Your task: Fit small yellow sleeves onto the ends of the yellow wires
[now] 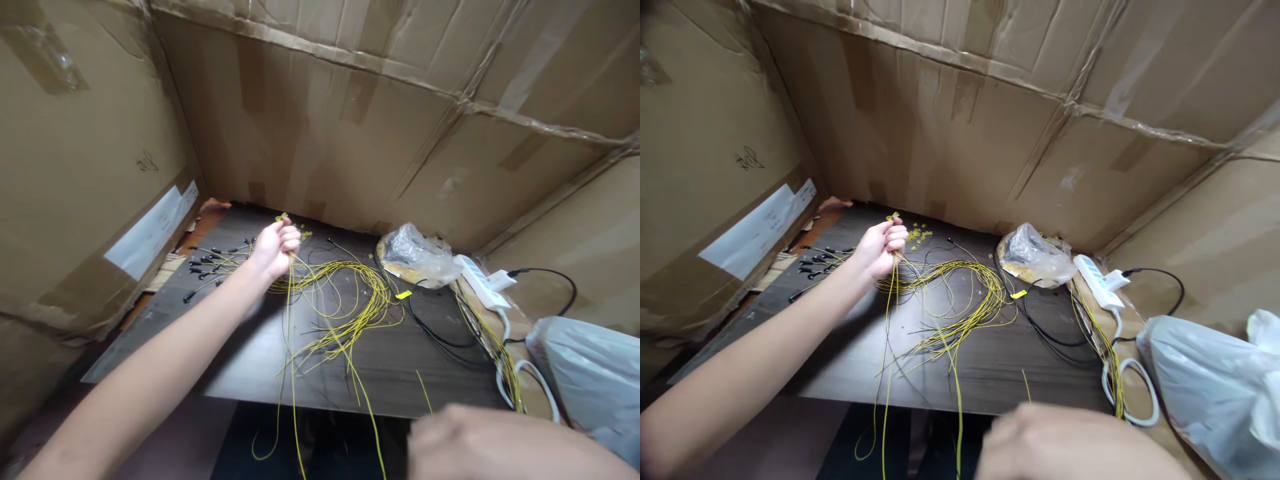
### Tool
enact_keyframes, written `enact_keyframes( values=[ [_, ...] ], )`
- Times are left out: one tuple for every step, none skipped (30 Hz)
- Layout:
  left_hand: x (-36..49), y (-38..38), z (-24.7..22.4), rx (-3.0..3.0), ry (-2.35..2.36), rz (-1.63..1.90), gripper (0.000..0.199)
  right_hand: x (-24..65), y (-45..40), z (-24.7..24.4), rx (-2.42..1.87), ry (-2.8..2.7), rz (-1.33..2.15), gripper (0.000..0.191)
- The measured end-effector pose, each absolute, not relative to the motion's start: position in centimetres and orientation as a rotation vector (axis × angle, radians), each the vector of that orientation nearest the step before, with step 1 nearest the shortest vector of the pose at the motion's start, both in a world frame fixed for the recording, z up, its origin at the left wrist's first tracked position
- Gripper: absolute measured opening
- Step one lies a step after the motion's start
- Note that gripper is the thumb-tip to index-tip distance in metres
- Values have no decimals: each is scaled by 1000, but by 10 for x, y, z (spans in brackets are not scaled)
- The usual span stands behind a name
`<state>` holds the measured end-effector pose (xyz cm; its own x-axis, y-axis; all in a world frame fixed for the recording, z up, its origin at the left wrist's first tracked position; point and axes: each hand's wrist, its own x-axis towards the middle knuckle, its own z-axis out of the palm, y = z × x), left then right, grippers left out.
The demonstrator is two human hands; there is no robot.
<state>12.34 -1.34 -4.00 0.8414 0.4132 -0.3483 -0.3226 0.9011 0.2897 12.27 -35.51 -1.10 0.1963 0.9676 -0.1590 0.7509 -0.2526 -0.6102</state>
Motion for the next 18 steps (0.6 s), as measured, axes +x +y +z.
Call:
enact_keyframes(
  values=[
    [120, -28, -28, 241, 338, 305, 32, 122, -342, -11, -2052, -1543, 685, 39],
    [116, -45, -15, 263, 273, 226, 33, 122, -328, -11, -2025, -1417, 536, 45],
    [113, -63, -2, 289, 210, 176, 32, 122, -315, -12, -1967, -1262, 354, 58],
    [110, -81, 12, 321, 172, 140, 32, 121, -303, -15, -1857, -1121, 227, 75],
    [107, -99, 26, 355, 140, 107, 31, 119, -292, -17, -1719, -1021, 183, 91],
    [104, -115, 40, 391, 114, 85, 31, 116, -284, -20, -1591, -977, 225, 101],
    [101, -127, 53, 431, 99, 71, 30, 113, -278, -23, -1504, -953, 333, 105],
    [98, -135, 65, 475, 81, 66, 30, 108, -274, -25, -1445, -936, 467, 100],
    [96, -138, 77, 513, 60, 95, 29, 103, -274, -26, -1405, -919, 621, 87],
    [94, -136, 87, 540, 40, 148, 28, 99, -278, -25, -1375, -883, 767, 70],
    [95, -131, 95, 553, 28, 215, 27, 94, -284, -23, -1330, -834, 880, 52],
    [97, -122, 102, 552, 26, 295, 27, 91, -292, -19, -1267, -777, 959, 40],
    [101, -111, 105, 544, 29, 375, 24, 89, -303, -15, -1197, -715, 1002, 36],
    [108, -100, 106, 540, 35, 449, 21, 88, -314, -9, -1127, -655, 1006, 36],
    [117, -89, 102, 552, 44, 502, 18, 88, -327, -2, -1069, -603, 988, 38],
    [128, -80, 96, 577, 54, 539, 17, 90, -340, 6, -1049, -550, 958, 39],
    [140, -72, 86, 600, 68, 546, 17, 93, -353, 13, -1058, -498, 916, 40],
    [153, -67, 73, 612, 87, 521, 19, 97, -365, 18, -1109, -431, 872, 41]
  ],
)
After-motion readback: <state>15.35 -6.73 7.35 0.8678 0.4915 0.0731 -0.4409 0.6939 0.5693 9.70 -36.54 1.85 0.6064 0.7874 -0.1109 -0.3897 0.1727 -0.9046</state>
